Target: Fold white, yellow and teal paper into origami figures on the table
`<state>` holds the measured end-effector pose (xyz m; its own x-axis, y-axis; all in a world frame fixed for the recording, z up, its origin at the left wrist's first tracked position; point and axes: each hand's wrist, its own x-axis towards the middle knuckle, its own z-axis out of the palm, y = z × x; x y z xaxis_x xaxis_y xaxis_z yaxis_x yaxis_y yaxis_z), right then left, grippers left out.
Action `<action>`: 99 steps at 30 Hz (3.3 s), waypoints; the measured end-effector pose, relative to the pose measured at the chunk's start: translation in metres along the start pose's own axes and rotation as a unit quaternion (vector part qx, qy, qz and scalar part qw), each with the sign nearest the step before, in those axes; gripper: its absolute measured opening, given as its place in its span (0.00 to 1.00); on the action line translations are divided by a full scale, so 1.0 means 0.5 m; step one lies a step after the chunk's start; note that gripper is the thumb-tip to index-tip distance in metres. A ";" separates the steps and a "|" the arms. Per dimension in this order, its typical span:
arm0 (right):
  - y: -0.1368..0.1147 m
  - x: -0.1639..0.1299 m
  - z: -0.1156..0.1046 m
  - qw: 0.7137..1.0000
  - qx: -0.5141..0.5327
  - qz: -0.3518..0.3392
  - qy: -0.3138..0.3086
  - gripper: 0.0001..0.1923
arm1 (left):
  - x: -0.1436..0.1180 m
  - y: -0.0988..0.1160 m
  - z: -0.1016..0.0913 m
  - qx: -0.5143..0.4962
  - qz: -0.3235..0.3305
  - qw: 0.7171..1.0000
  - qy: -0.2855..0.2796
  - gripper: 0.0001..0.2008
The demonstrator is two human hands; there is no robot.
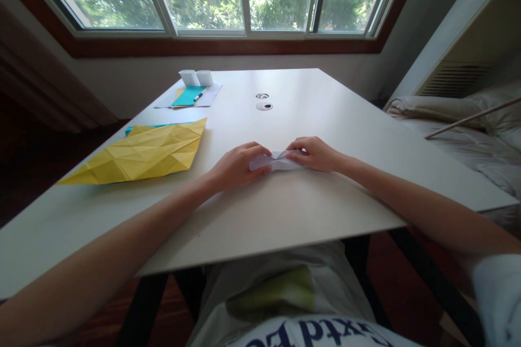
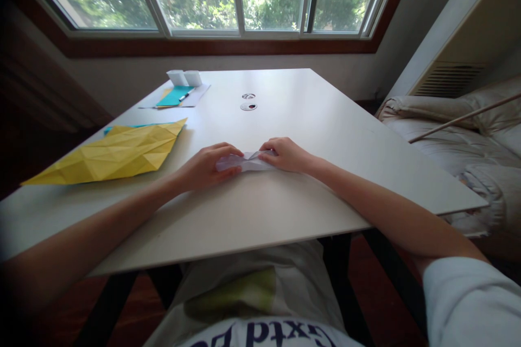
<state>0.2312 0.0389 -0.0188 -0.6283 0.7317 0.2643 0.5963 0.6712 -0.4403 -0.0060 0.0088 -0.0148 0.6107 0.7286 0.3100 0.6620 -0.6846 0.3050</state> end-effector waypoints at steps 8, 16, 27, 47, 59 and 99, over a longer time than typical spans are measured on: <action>0.005 -0.003 0.004 0.990 -0.043 -0.129 0.028 0.15 | 0.000 -0.013 0.018 0.032 0.017 0.999 -0.021 0.15; -0.012 -0.007 -0.007 0.980 -0.075 -0.181 -0.039 0.15 | 0.002 -0.016 0.019 0.020 0.020 0.999 -0.017 0.15; 0.001 -0.006 0.006 0.978 -0.077 -0.191 -0.027 0.15 | 0.002 -0.019 0.020 0.022 0.040 0.999 -0.017 0.15; 0.007 -0.009 -0.012 0.981 -0.027 -0.174 -0.078 0.10 | 0.000 -0.024 -0.007 0.033 0.123 0.989 -0.080 0.10; 0.013 -0.010 -0.007 0.983 -0.027 -0.168 -0.073 0.10 | 0.000 -0.019 -0.005 0.010 0.128 0.990 -0.054 0.10; 0.001 -0.010 -0.004 0.991 -0.028 -0.124 -0.053 0.10 | 0.001 -0.011 -0.004 0.029 0.066 0.996 -0.044 0.11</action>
<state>0.2357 0.0362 -0.0185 -0.8057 0.5293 0.2659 0.4428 0.8363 -0.3233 -0.0101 0.0127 -0.0146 0.7273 0.6337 0.2636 0.5962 -0.7736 0.2145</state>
